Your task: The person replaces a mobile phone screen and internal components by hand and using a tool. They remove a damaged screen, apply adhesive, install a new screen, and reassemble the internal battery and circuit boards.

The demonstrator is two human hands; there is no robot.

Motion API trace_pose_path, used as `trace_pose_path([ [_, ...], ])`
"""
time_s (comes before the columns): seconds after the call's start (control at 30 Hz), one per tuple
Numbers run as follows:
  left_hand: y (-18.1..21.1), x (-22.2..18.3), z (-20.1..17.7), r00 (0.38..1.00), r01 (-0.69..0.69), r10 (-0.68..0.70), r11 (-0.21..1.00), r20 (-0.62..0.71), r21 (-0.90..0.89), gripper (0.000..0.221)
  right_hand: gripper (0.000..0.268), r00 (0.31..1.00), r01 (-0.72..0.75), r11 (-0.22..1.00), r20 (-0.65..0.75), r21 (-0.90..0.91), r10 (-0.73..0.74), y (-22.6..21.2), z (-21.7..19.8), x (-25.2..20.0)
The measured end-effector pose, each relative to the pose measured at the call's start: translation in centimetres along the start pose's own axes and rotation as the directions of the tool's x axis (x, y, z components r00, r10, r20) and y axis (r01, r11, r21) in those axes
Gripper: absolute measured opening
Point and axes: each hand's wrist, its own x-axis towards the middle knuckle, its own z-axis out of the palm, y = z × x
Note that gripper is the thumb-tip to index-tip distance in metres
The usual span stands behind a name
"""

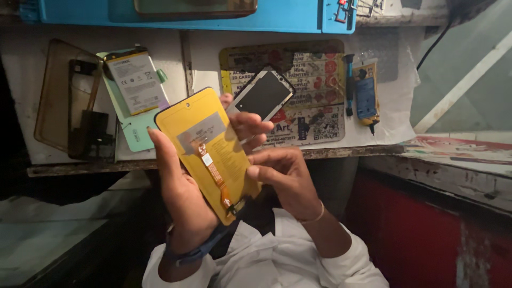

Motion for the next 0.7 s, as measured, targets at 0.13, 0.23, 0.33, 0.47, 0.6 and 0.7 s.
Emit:
trace_pose_path([
  [0.13,-0.3,0.0,-0.2,1.000,-0.014,0.014,0.999,-0.009,-0.050,0.086,0.017,1.000,-0.016,0.999,-0.018,0.030,0.016,0.3,0.1,0.0],
  [0.23,-0.8,-0.1,-0.6,1.000,-0.028,0.028,1.000,-0.014,-0.008,0.087,0.016,0.999,0.039,0.999,-0.012,0.007,-0.039,0.4,0.2,0.0],
  [0.33,-1.2,-0.4,-1.0,0.999,-0.044,0.044,0.999,-0.016,-0.003,0.088,0.012,0.997,0.056,0.998,-0.054,0.039,-0.054,0.5,0.6,-0.1],
  [0.47,-1.5,-0.7,-1.3,0.998,-0.054,0.053,0.998,-0.017,-0.023,0.089,0.009,0.996,0.046,0.996,-0.079,0.070,-0.041,0.4,1.0,-0.2],
  [0.6,-1.9,0.1,-2.0,0.998,-0.043,0.042,0.999,0.053,0.023,0.090,0.008,0.993,0.051,0.997,-0.105,-0.052,-0.057,0.2,1.2,0.2],
  [0.7,-2.1,0.4,-2.3,0.998,0.047,-0.044,0.997,0.040,-0.068,0.090,0.013,0.954,0.138,0.856,-0.164,-0.498,-0.249,-0.8,2.1,0.3],
])
